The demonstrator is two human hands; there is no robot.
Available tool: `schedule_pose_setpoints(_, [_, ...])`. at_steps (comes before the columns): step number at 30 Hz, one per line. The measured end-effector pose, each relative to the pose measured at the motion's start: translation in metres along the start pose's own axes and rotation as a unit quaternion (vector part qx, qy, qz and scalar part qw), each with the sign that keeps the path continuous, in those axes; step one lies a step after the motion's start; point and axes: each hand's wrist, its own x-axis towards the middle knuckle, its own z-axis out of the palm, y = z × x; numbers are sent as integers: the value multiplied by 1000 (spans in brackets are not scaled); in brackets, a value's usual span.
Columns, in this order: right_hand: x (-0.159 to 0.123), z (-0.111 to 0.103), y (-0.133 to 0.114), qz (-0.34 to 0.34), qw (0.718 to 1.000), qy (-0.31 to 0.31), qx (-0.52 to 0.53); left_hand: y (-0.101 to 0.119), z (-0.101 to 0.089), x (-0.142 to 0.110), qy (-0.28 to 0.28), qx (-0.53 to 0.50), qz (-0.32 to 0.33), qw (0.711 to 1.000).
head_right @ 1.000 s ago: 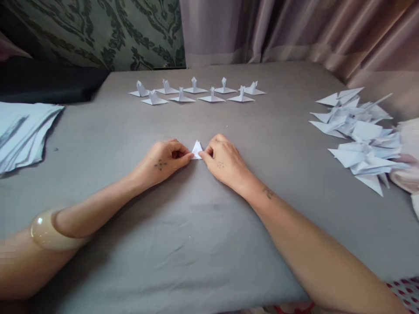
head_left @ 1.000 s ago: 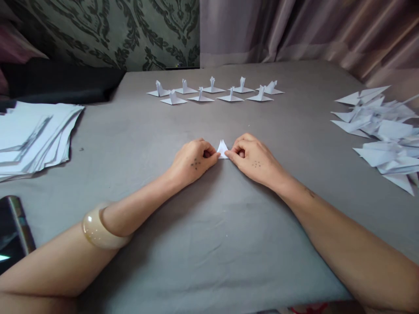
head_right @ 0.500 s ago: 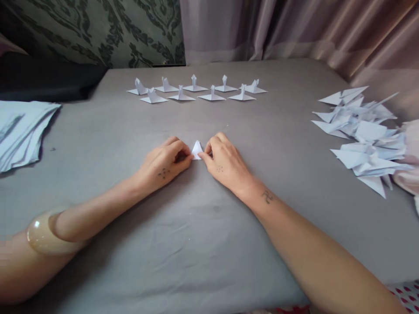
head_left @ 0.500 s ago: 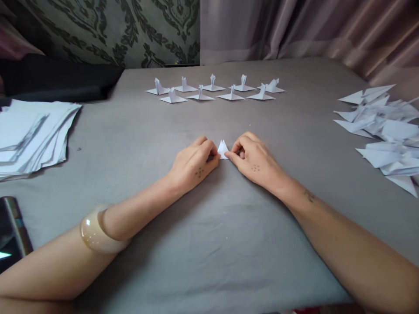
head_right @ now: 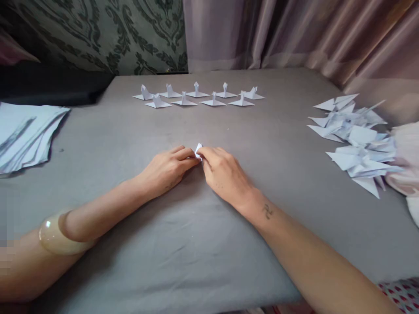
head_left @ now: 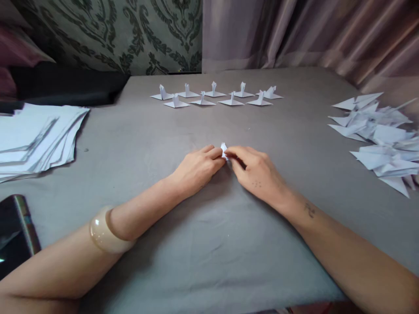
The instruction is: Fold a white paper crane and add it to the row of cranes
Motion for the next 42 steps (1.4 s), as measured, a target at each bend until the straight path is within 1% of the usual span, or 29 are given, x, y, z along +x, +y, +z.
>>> schedule_pose_setpoints(3, [-5, -2, -11, -36, 995, -58, -77, 0, 1, -4, -4, 10, 3, 1000])
schedule_pose_setpoints(5, [-7, -3, -13, -43, 991, -76, -104, -1, 2, -9, 1, 4, 1, 1000])
schedule_pose_setpoints(7, [-7, -4, -13, -48, 989, -77, -120, -3, 2, -13, 15, -8, -3, 1000])
schedule_pose_setpoints(10, [-7, -4, -9, -54, 987, -60, -137, -5, 1, -17, 34, -21, -16, 999])
schedule_pose_setpoints(14, [-6, -5, -6, -54, 987, -38, -143, -4, 1, -17, 34, -20, -24, 999])
schedule_pose_setpoints(19, [-8, -9, -10, -55, 987, -36, -145, -3, 2, -15, 35, 4, -20, 999])
schedule_pose_setpoints(21, [-8, -10, -12, -62, 987, -44, -144, -2, 1, -14, 36, 9, -19, 999])
schedule_pose_setpoints(25, [-8, -10, -16, -82, 982, -82, -149, -2, 0, -15, 44, 4, -15, 999])
schedule_pose_setpoints(29, [-6, -13, -15, -62, 981, -105, -150, -3, 4, -16, 76, -21, -17, 997])
schedule_pose_setpoints(31, [-5, -13, -11, -40, 985, -96, -141, -5, 8, -16, 100, -55, -31, 993])
schedule_pose_setpoints(33, [-3, -11, -6, -14, 991, -67, -114, -8, 12, -15, 122, -102, -52, 986])
schedule_pose_setpoints(34, [-2, -10, -3, -2, 995, -48, -87, -9, 13, -15, 130, -123, -62, 982])
schedule_pose_setpoints(36, [0, -4, 4, 19, 1000, 3, 5, -10, 16, -14, 131, -147, -74, 978])
schedule_pose_setpoints(38, [3, 1, 11, 60, 991, 62, 106, -11, 17, -14, 127, -153, -79, 977])
schedule_pose_setpoints(39, [5, 3, 14, 84, 983, 86, 136, -11, 16, -14, 125, -155, -81, 977])
schedule_pose_setpoints(40, [6, 5, 16, 102, 978, 95, 152, -11, 16, -14, 125, -158, -82, 976])
schedule_pose_setpoints(42, [8, 6, 19, 117, 975, 90, 166, -11, 15, -14, 126, -166, -81, 975])
